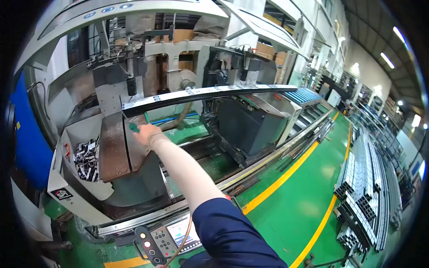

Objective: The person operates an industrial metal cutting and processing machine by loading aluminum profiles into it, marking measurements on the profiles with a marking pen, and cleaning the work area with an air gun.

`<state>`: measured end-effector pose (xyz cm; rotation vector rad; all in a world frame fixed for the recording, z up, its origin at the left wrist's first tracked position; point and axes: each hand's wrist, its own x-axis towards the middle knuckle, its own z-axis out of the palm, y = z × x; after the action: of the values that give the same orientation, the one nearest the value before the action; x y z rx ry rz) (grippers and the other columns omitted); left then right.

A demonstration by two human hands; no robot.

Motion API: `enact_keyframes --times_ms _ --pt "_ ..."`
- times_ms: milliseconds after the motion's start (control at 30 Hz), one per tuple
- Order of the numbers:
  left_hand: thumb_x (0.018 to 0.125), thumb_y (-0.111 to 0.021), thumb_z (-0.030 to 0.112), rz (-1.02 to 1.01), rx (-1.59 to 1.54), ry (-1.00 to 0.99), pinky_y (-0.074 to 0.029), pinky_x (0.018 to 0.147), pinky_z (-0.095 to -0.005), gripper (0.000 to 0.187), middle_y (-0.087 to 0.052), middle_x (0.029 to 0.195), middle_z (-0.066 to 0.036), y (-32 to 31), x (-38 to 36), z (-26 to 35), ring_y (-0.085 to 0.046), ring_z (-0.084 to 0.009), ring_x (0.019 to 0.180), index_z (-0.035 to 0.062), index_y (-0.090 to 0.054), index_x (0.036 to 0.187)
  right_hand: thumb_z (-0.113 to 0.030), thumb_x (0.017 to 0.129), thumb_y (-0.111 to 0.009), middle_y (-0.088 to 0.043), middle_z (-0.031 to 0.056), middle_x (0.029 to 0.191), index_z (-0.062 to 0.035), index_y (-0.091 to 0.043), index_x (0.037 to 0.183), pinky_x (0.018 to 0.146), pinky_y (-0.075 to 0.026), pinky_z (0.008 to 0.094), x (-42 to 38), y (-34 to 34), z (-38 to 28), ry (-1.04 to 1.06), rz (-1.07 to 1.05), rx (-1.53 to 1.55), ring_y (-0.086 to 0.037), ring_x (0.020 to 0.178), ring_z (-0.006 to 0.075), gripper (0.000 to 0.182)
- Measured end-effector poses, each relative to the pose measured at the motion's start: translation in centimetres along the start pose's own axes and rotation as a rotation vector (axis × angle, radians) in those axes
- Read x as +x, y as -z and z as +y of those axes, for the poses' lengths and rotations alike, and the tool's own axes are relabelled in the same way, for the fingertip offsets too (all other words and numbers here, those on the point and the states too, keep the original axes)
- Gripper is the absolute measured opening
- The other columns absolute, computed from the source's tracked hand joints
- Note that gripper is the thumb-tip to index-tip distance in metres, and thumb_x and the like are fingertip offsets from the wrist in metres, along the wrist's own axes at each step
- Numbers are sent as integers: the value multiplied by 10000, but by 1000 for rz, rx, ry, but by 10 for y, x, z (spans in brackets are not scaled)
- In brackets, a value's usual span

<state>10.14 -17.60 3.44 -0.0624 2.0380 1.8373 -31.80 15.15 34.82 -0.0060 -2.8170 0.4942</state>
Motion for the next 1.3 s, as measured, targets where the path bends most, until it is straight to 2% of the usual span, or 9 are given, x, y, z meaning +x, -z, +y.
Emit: enact_keyframes --times_ms 167,267,600,833,900,967,1100,1133,1300 --pt "862 -679 109 -162 12 35 -439 645 -310 102 -597 716 -44 -1 22 13 -522 -132 697 15 -643 875 -439 927 -507 -670 218 1071 -122 -573 1244 894 -498 487 -37 54 75 -254 161 -45 -630 1031 393 453" --pt "804 -720 187 -180 149 10 -410 564 -329 221 -560 618 -76 5 17 26 -483 -122 620 18 -602 725 -439 936 -519 -675 228 1016 -106 -500 1371 885 -486 466 -101 60 68 113 -9 55 -627 989 409 548" --pt "793 -749 300 -249 269 20 -435 541 -359 322 -579 586 -123 14 31 48 -528 -179 557 23 -616 696 -409 904 -570 -682 209 832 -122 -557 1318 712 -534 485 -160 28 15 165 0 3 -664 744 394 504" --pt "802 -743 256 -128 267 -75 -404 508 -369 294 -566 579 -107 12 23 13 -498 -179 515 29 -609 670 -310 902 -601 -665 238 844 -50 -540 1308 734 -515 476 -216 65 11 -6 -60 45 -650 797 410 486" --pt "806 -722 279 -256 237 176 -461 518 -312 263 -623 581 -92 15 34 4 -605 -140 535 31 -664 739 -239 884 -635 -663 264 1028 12 -533 1304 836 -519 409 -257 64 37 269 -27 177 -658 955 391 499" --pt "817 -724 293 -254 342 163 -463 518 -289 274 -627 580 -61 12 36 22 -607 -119 530 38 -662 736 -206 869 -649 -660 273 1041 23 -511 1333 887 -505 382 -302 92 21 83 -329 334 -671 978 368 536" --pt "824 -734 324 -281 409 172 -469 520 -276 305 -626 571 -35 10 38 32 -621 -127 518 44 -660 730 -122 826 -663 -674 273 954 78 -522 1294 804 -535 365 -319 96 30 73 49 171 -696 899 366 528" --pt "826 -738 324 -300 454 165 -468 526 -271 296 -626 582 -29 11 37 31 -613 -116 525 43 -665 764 -125 840 -649 -670 270 995 39 -521 1313 803 -539 376 -311 103 22 -134 -11 222 -686 921 374 517" --pt "833 -733 205 -339 248 117 -372 470 -340 280 -555 577 -71 13 26 69 -460 -147 479 32 -584 671 -382 918 -573 -675 217 928 -159 -485 1378 765 -514 479 -248 82 6 8 -45 -52 -655 872 389 519"
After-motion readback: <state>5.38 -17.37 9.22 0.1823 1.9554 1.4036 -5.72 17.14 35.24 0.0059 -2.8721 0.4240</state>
